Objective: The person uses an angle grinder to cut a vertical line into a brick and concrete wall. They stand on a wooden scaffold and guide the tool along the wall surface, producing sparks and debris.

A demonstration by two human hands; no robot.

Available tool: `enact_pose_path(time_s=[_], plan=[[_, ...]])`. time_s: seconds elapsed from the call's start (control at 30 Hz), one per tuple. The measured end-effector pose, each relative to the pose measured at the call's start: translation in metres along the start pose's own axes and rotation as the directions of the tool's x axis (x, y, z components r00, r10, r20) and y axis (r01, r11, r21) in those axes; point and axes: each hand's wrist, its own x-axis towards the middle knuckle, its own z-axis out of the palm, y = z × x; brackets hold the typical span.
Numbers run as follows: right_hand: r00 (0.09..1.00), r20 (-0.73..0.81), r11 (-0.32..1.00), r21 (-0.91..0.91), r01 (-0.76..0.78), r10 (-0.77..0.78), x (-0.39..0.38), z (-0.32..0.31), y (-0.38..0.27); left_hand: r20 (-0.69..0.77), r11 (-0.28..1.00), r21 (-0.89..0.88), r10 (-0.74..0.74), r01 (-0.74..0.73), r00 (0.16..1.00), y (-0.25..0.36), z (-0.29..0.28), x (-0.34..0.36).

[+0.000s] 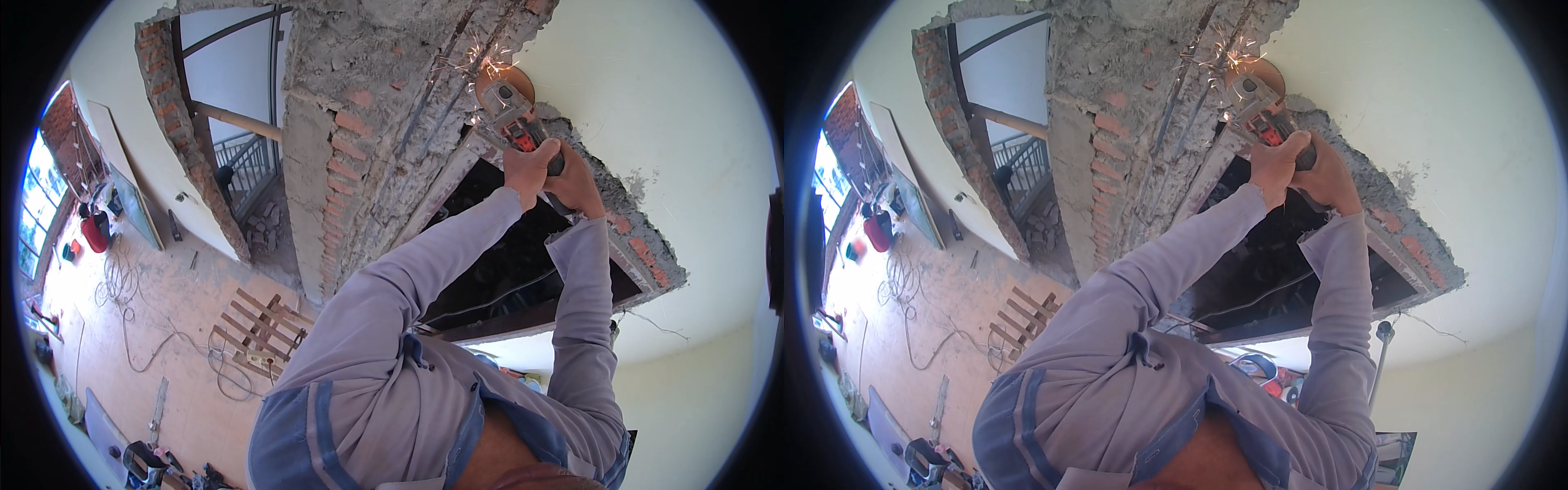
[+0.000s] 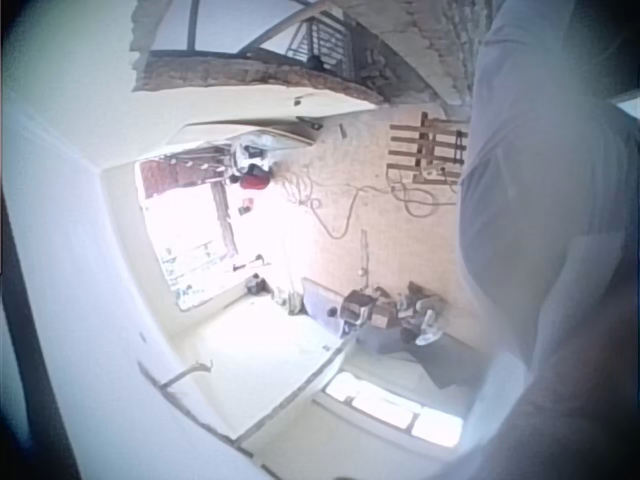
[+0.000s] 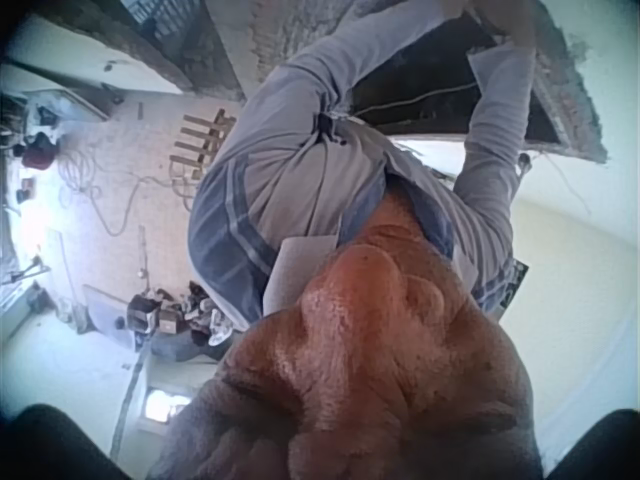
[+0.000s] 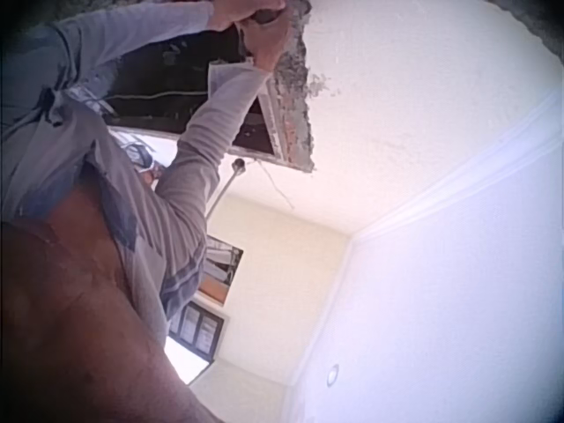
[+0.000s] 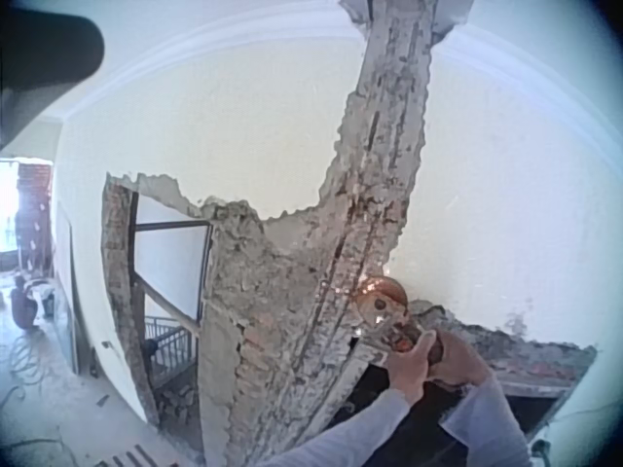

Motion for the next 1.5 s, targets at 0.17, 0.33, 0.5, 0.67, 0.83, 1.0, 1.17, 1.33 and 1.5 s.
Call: enact_pose_path(time_s=[0.17, 0.33, 0.5, 0.67, 0.83, 1.0, 1.17, 1.33, 1.5], plan=[[0.999, 0.015, 0.999, -0.026, -0.032, 0.032, -0.0002, 0.0003, -0.0006, -0.009, 1.000, 0.014, -0.008, 0.008, 1.000, -0.0009, -0.0013, 0.0002], [0.999, 0.025, 0.999, -0.023, -0.027, 0.028, 0.0016, 0.0019, 0.0045, -0.013, 0.998, 0.048, -0.049, 0.049, 0.999, 0.0005, -0.0027, 0.0002], [0.999, 0.026, 1.000, -0.013, -0.018, 0.019, 0.0017, 0.0022, 0.0059, -0.006, 0.998, 0.033, -0.059, 0.059, 0.998, -0.0001, -0.0031, 0.0009], [1.000, 0.009, 1.000, -0.010, -0.008, 0.009, 0.0005, 0.0022, 0.0039, 0.004, 1.000, 0.013, -0.023, 0.022, 1.000, -0.0025, -0.0032, 0.0019], [1.000, 0.011, 1.000, -0.019, -0.012, 0.012, 0.0002, 0.0019, 0.0026, 0.000, 1.000, 0.014, -0.016, 0.016, 1.000, -0.0033, -0.0029, 0.0023], [1.000, 0.011, 1.000, -0.009, -0.026, 0.026, -0.0002, 0.0025, 0.0011, 0.002, 1.000, 0.014, -0.013, 0.013, 1.000, -0.0025, -0.0030, 0.0015], [1.000, 0.016, 1.000, -0.006, -0.024, 0.024, -0.0008, 0.0022, 0.0005, -0.004, 0.999, 0.032, -0.030, 0.030, 1.000, -0.0014, -0.0036, 0.0010], [1.000, 0.009, 1.000, -0.011, -0.029, 0.029, -0.0003, 0.0035, 0.0022, 0.013, 0.999, 0.017, -0.038, 0.038, 0.999, -0.0015, -0.0042, 0.0018], [1.000, 0.015, 1.000, 0.000, -0.022, 0.022, 0.0003, 0.0047, 0.0040, 0.008, 0.998, 0.025, -0.062, 0.062, 0.998, -0.0010, -0.0048, 0.0022]])
